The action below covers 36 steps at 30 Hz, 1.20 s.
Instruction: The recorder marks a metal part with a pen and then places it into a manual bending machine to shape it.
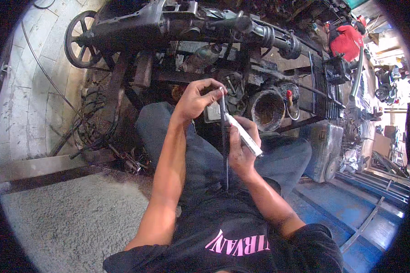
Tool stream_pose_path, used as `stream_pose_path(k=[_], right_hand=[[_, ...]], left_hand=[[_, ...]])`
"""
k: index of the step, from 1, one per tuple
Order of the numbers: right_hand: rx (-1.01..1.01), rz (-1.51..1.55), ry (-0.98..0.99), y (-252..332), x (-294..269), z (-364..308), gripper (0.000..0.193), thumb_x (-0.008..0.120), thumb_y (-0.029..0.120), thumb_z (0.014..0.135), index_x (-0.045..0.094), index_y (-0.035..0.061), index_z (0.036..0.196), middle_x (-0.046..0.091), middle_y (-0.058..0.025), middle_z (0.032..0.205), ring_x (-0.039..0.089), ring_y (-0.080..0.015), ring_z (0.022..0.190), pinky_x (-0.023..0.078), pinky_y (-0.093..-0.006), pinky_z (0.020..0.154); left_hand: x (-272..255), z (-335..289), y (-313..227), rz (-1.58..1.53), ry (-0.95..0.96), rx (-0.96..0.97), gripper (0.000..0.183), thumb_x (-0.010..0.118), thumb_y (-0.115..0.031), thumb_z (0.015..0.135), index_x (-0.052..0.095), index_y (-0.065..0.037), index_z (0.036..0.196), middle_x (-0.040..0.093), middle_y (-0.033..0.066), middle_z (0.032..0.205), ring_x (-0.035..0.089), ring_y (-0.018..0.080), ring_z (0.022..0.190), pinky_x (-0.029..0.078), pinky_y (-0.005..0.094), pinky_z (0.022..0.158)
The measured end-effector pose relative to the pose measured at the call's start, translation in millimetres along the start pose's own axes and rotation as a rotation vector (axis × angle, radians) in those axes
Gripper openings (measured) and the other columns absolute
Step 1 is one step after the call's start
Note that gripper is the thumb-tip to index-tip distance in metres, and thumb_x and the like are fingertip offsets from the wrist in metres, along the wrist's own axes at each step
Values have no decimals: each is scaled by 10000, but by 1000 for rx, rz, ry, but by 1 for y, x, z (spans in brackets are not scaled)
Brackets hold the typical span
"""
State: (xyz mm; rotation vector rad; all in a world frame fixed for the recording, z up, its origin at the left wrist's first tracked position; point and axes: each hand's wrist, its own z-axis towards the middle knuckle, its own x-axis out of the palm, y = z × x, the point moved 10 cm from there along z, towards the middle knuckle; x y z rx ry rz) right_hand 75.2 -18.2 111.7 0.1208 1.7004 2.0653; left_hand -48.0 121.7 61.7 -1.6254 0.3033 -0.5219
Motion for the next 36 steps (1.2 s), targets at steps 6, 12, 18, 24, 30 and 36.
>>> stream_pose_path(k=[6,12,18,24,30,36], right_hand=[[3,-9,-11,-3,2,1,213,609,106,978,611,-29,1144,692,-95,890,628,-108,758,529,-281,696],[32,-37,25,-1,4,2,213,629,101,962,621,-11,1143,687,-101,877,635,-124,744,530,-290,693],[15,-44,10,-3,2,0,217,631,112,966,623,-8,1147,693,-104,875,643,-133,744,535,-301,692],[-17,-47,-10,-6,0,-1,224,636,118,967,622,-8,1152,696,-113,884,646,-134,744,538,-306,695],[-65,-101,60,5,8,1,205,624,105,974,621,-9,1143,688,-96,866,629,-124,726,527,-290,677],[-30,-29,-19,1,0,2,206,631,80,958,628,-11,1143,662,-75,826,608,-113,695,516,-280,657]], left_hand=[[0,1,-2,34,8,31,177,708,-159,937,720,4,1007,713,36,902,619,88,841,498,266,775],[-1,1,-1,55,17,44,200,708,-213,937,707,-21,995,699,15,915,602,93,850,483,279,790],[-3,2,-1,97,13,55,210,715,-219,934,696,-13,972,700,23,921,618,109,880,488,287,822],[-2,3,1,114,12,55,208,721,-228,930,693,-22,950,699,21,914,617,107,882,484,289,828],[-4,3,1,143,13,71,211,738,-227,918,684,-25,952,690,20,896,610,103,874,476,283,823],[-3,3,0,129,-3,59,207,762,-217,903,672,-32,927,675,7,879,596,96,859,471,281,805]])
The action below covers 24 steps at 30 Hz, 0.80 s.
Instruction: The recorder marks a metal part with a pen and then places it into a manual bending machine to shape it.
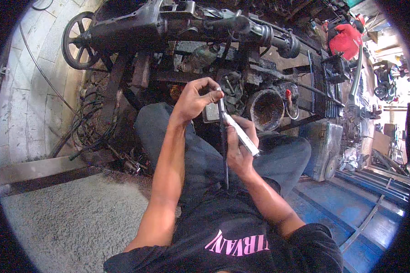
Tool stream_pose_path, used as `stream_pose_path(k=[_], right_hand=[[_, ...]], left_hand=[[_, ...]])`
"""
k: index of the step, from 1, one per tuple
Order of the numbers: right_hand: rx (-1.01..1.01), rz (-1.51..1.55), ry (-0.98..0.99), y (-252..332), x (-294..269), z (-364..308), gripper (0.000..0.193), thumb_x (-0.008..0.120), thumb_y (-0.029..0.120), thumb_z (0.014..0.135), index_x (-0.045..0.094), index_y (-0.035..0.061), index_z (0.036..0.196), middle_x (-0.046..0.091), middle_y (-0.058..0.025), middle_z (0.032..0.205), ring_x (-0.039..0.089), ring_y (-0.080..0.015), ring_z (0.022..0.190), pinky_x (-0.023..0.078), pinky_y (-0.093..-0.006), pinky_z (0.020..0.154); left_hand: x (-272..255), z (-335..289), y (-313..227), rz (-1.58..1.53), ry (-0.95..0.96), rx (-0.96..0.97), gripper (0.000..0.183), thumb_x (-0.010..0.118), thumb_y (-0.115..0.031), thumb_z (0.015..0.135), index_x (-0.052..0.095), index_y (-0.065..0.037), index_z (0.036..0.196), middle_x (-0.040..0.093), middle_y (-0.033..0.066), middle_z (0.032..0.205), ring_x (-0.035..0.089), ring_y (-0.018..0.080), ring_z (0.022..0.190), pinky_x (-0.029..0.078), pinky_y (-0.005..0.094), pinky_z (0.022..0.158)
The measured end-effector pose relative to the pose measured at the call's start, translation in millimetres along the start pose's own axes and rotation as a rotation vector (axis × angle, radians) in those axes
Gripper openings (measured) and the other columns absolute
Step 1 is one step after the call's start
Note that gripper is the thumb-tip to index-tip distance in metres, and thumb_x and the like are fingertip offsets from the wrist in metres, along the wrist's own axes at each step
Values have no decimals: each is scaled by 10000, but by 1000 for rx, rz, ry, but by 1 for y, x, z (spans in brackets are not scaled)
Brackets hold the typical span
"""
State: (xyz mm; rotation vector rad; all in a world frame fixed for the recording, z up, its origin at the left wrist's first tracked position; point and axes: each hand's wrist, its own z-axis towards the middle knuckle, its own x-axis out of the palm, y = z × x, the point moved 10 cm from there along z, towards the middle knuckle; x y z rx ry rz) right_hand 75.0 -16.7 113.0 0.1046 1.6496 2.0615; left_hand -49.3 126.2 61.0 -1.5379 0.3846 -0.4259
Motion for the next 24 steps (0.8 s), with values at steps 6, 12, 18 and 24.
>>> stream_pose_path(k=[6,12,18,24], right_hand=[[49,-30,89,-3,10,-2,211,621,84,964,621,-16,1149,667,-80,851,602,-109,702,514,-281,661],[46,33,21,-6,5,-2,214,617,94,972,612,-10,1158,660,-70,843,592,-89,708,514,-281,652],[36,-54,56,-3,7,-1,224,630,91,959,614,-8,1159,679,-89,860,611,-106,698,521,-289,644],[5,-15,4,-2,2,1,226,627,86,955,612,-9,1160,687,-102,859,623,-115,699,526,-298,649]], left_hand=[[0,0,9,-81,1,-41,235,775,-243,894,658,-39,899,658,-5,855,575,87,834,461,281,778],[1,1,2,-33,1,1,253,791,-260,879,654,-48,883,655,-5,852,570,88,836,452,278,787],[0,1,5,6,-21,-8,260,803,-264,866,644,-59,877,645,-10,845,560,85,847,445,276,800],[-1,2,2,24,-30,16,285,805,-277,865,614,-67,856,610,-24,830,539,81,843,436,272,793]])
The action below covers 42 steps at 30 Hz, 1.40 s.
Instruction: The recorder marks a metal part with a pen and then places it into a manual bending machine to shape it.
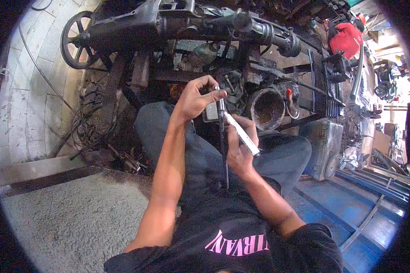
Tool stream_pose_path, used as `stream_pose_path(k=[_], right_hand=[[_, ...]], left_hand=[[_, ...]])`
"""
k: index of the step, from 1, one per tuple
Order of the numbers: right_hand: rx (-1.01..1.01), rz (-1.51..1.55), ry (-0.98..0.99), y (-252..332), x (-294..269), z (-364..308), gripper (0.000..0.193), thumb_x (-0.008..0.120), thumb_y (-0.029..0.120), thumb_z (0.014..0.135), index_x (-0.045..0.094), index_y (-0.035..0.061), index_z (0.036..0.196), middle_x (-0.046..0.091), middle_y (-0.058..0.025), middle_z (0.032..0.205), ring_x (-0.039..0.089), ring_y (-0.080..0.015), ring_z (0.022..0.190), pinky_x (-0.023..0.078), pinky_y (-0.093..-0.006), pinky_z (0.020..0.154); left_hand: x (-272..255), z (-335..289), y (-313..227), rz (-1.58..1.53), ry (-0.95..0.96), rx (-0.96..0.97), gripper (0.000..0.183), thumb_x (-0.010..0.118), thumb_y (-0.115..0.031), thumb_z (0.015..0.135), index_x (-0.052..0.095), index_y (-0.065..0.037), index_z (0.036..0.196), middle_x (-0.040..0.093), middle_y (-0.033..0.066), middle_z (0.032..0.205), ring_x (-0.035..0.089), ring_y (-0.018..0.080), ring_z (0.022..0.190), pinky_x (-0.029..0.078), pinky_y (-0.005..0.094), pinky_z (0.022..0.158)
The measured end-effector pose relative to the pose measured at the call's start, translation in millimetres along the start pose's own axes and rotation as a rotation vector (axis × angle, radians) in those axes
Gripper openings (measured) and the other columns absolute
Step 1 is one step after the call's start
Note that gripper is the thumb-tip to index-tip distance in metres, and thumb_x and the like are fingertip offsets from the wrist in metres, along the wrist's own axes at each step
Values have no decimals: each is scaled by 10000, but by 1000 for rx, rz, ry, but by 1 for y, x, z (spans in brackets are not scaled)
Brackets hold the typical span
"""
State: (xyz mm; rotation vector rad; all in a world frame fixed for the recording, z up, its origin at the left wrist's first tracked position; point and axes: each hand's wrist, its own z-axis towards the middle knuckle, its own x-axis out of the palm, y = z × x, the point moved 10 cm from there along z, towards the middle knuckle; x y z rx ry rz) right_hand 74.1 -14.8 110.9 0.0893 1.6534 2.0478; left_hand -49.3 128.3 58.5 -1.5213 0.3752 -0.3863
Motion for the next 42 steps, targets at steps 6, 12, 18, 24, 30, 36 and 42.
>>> stream_pose_path(k=[6,12,18,24,30,36,42], right_hand=[[36,-22,46,-2,3,-2,223,622,81,954,610,-14,1155,684,-105,873,631,-125,713,525,-295,664],[-43,-39,55,3,5,-1,224,626,80,950,612,-16,1153,680,-106,883,632,-133,733,526,-301,680],[-1,1,55,5,4,-1,238,603,89,969,592,-25,1178,687,-120,929,640,-138,793,531,-299,727],[58,80,65,-3,3,-3,246,558,89,998,557,-46,1204,672,-131,1002,625,-151,885,513,-303,804],[76,42,98,-4,7,-2,232,569,96,993,573,-37,1183,669,-124,972,620,-149,850,507,-308,779],[5,0,52,-2,5,-1,233,619,105,963,605,-7,1167,677,-114,863,629,-139,712,525,-307,666],[9,-13,79,-1,10,-3,238,618,97,957,607,-5,1172,680,-110,867,626,-136,710,526,-304,667]], left_hand=[[1,-1,3,-1,16,-40,281,806,-273,866,609,-72,868,604,-27,832,528,78,840,432,270,782],[1,0,0,-12,0,-14,263,803,-242,868,605,-70,863,599,-31,831,525,79,842,431,269,783],[2,-1,5,-95,0,-49,219,806,-193,857,626,-68,863,631,-16,832,550,83,837,441,279,786],[-2,-1,10,-75,-25,-30,212,819,-139,834,626,-57,866,637,-6,828,575,85,811,465,269,748],[-7,0,-3,-95,-140,73,275,877,-154,780,642,-65,891,630,-14,821,572,70,792,469,254,725],[-7,0,0,32,-109,36,314,904,-196,746,646,-75,877,626,-26,835,561,75,818,466,268,746],[-8,0,3,7,-131,11,361,926,-183,705,598,-84,816,615,-25,819,554,86,812,466,283,754]])
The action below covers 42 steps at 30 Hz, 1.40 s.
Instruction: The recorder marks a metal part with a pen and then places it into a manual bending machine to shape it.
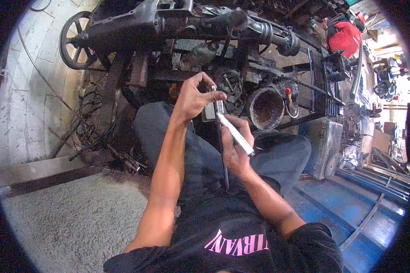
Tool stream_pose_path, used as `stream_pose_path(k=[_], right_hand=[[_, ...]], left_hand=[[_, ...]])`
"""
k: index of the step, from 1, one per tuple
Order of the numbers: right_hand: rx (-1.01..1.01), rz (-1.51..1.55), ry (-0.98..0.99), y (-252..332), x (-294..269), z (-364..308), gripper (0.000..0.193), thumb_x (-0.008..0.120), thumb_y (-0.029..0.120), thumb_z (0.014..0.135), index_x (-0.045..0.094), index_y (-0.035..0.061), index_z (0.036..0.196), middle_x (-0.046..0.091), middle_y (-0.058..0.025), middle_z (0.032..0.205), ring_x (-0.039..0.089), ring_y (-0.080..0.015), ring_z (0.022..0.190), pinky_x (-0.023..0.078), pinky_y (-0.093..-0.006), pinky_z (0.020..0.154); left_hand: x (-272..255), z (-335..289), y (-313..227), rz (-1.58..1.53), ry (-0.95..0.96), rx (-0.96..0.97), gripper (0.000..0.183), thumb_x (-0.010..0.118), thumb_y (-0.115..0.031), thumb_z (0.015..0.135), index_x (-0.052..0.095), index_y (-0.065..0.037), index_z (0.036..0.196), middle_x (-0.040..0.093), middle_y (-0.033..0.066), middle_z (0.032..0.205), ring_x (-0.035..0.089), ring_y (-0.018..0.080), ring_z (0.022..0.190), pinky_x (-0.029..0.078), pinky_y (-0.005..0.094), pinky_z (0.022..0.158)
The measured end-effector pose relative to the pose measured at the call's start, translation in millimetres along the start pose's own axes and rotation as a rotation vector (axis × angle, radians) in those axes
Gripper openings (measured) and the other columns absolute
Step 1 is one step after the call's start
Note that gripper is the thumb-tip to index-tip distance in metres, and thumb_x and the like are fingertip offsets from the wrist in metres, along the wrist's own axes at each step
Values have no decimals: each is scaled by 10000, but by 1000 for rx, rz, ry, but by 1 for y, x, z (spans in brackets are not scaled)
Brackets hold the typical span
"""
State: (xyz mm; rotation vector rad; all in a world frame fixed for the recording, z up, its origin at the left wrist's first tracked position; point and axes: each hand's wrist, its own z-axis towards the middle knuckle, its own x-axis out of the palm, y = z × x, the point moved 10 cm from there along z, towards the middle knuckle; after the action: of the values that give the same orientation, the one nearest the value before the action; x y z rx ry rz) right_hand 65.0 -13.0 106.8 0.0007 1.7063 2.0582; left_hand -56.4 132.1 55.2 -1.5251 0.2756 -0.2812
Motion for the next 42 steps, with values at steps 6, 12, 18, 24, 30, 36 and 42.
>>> stream_pose_path(k=[6,12,18,24,30,36,42], right_hand=[[-7,44,-36,2,-6,0,243,599,107,976,592,-26,1179,683,-98,883,609,-122,723,521,-293,671],[114,143,-19,-14,-5,-3,243,549,142,1022,577,-47,1172,661,-98,1010,591,-119,867,498,-279,813],[90,139,-57,-18,-9,-2,227,581,98,1001,567,-45,1177,685,-118,959,609,-122,813,513,-285,730],[131,139,-6,-24,-7,-4,253,531,114,1028,531,-51,1219,681,-160,1091,671,-186,978,541,-321,871],[201,204,-27,-41,-7,-8,265,520,139,1036,527,-51,1221,674,-163,1109,670,-188,992,537,-330,893],[96,116,-29,-17,-10,-2,237,585,116,999,582,-42,1177,680,-125,994,628,-152,888,511,-301,807],[25,89,-45,-9,-10,0,235,595,127,996,601,-35,1165,693,-120,960,631,-143,857,515,-303,778]], left_hand=[[1,2,7,-55,-23,-45,472,979,-301,617,612,-59,789,588,-20,761,529,85,746,457,274,690],[-1,2,6,-13,-31,-26,453,967,-299,645,611,-59,788,589,-25,760,516,79,752,446,269,681],[0,-4,-8,-131,7,-51,258,836,-223,839,664,-32,854,640,-4,774,562,65,701,467,249,644],[-2,-5,-13,-159,18,-37,194,781,-174,887,675,-17,847,644,6,742,568,61,662,462,239,607],[-3,-4,-10,-129,7,-42,265,820,-216,854,640,-30,796,621,-12,702,544,52,628,433,237,571],[-3,-3,-8,-125,6,-34,280,828,-233,849,637,-36,790,610,-15,689,537,50,618,427,234,562],[-3,-3,-5,-118,-1,-43,316,839,-277,839,636,-41,783,613,-17,698,543,51,626,436,237,567]])
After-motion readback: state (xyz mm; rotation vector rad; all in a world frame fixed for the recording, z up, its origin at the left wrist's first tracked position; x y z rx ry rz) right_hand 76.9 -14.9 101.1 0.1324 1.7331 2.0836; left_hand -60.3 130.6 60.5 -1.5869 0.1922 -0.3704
